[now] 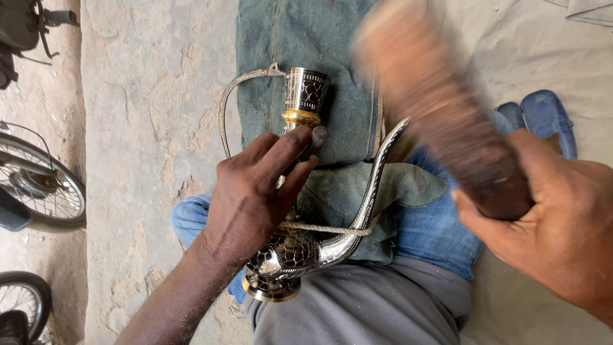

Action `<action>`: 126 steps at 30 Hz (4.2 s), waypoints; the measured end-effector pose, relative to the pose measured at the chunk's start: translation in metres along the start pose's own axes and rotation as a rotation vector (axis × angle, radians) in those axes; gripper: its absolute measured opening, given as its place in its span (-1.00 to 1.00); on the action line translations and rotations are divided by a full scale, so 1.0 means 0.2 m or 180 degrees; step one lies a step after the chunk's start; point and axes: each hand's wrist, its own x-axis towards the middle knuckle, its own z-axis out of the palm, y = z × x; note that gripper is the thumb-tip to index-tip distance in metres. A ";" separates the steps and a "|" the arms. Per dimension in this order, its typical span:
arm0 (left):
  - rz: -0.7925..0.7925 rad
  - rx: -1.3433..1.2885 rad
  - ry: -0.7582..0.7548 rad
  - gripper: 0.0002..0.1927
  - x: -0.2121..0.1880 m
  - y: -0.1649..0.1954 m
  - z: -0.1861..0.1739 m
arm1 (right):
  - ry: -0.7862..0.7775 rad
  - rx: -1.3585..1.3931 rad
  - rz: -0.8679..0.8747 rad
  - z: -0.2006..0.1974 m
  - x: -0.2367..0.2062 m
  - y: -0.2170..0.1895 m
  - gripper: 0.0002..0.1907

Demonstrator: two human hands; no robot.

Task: The person sits cross-legged on the ground and repeatedly hammers a small metal punch against a decorative silver and gold metal vessel. They adjust the vessel and the punch position multiple times while striking with a wooden-handled hammer.

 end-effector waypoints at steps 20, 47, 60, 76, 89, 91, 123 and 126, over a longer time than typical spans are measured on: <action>0.0032 0.0176 -0.0052 -0.63 -0.01 -0.01 0.01 | -0.0784 -0.0832 0.0149 -0.04 0.00 -0.09 -0.66; 0.0059 0.0140 0.0252 -0.58 -0.03 0.03 0.04 | -0.0239 0.0298 0.0021 -0.05 0.07 -0.07 -0.61; -0.0063 0.0105 0.0038 -0.60 -0.04 0.03 0.02 | -0.0350 0.0433 0.0134 -0.05 -0.02 -0.01 -0.72; 0.0035 0.0049 -0.0003 -0.62 -0.07 0.03 0.00 | 0.0165 0.0774 -0.0240 -0.03 -0.06 -0.02 -0.66; 0.0154 -0.0168 -0.0044 -0.62 -0.07 0.01 -0.02 | 0.0189 0.0390 0.0029 0.01 -0.10 0.00 -0.64; 0.0210 -0.0219 -0.0018 -0.63 -0.08 0.00 -0.02 | -0.0274 -0.0030 -0.0015 -0.01 -0.09 -0.02 -0.64; -0.0146 -0.0614 0.0801 -0.79 -0.28 0.09 -0.08 | -0.0101 0.3065 0.1150 0.51 -0.42 0.36 -0.71; 0.0002 -0.0801 -0.0422 -0.85 -0.42 0.05 0.10 | 0.0136 0.3257 0.1263 0.66 -0.49 0.40 -0.72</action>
